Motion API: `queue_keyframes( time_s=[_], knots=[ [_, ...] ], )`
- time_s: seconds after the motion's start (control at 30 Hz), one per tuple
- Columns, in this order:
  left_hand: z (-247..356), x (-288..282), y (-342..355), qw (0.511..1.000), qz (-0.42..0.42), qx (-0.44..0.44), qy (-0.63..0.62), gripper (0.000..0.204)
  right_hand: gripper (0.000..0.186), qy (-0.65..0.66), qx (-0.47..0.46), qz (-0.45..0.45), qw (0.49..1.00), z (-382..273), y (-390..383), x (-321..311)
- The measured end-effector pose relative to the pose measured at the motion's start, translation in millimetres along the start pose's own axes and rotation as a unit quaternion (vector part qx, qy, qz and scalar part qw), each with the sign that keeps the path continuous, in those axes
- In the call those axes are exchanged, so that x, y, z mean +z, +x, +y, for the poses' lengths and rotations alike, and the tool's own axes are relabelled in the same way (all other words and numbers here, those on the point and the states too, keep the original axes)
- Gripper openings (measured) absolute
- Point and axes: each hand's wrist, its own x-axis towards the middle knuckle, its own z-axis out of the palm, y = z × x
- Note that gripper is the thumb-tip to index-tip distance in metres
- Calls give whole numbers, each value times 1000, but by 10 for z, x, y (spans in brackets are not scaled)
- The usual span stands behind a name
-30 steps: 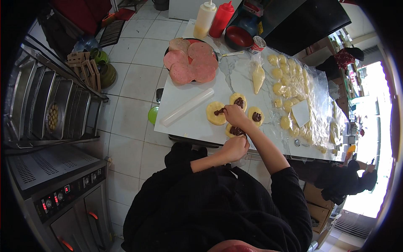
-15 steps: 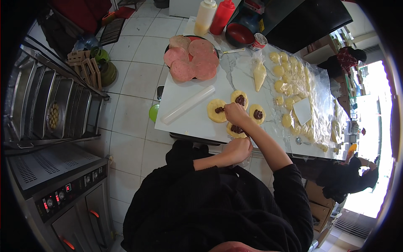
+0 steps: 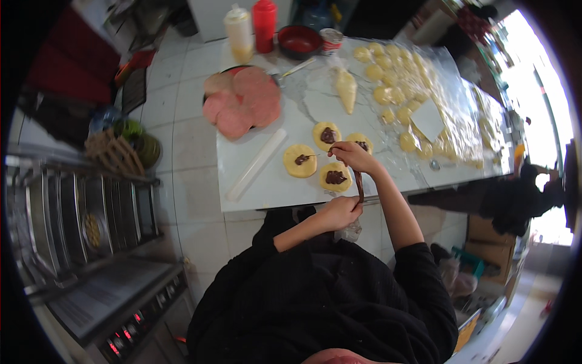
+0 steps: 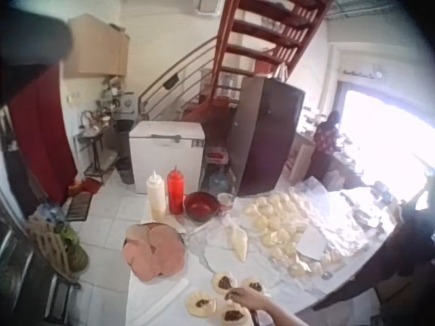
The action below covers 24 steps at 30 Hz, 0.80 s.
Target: The person cuts a hole in a piece of dough using shears, places the dough onto a metal tray, and then uses a rolling pin to flatten several other pieces of dough. The person then applies a chocolate filling to the flattened dough using a piping bag.
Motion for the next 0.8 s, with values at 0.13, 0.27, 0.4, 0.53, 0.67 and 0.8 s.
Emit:
queue_keyframes(
  time_s=[0.13, 0.27, 0.4, 0.53, 0.67, 0.8],
  knots=[
    [-148, 277, 96, 988, -137, 44, 61, 24, 36, 393, -62, 35, 917, 516, -668, -159],
    [-68, 512, 190, 971, -195, 60, 129, 25, 43, 563, -112, 164, 802, 812, -1438, -21],
    [70, 880, 309, 947, -269, 69, 158, 21, 43, 585, -154, 295, 739, 1158, -2183, 335],
    [235, 1375, 401, 953, -251, 92, 142, 27, 48, 557, -102, 450, 691, 1432, -2775, 750],
    [376, 1957, 572, 955, -244, 137, 102, 28, 58, 509, -14, 618, 599, 1542, -3166, 1031],
    [579, 2791, 823, 949, -255, 170, 74, 25, 57, 480, -42, 681, 551, 2075, -3591, 1286]
  ],
)
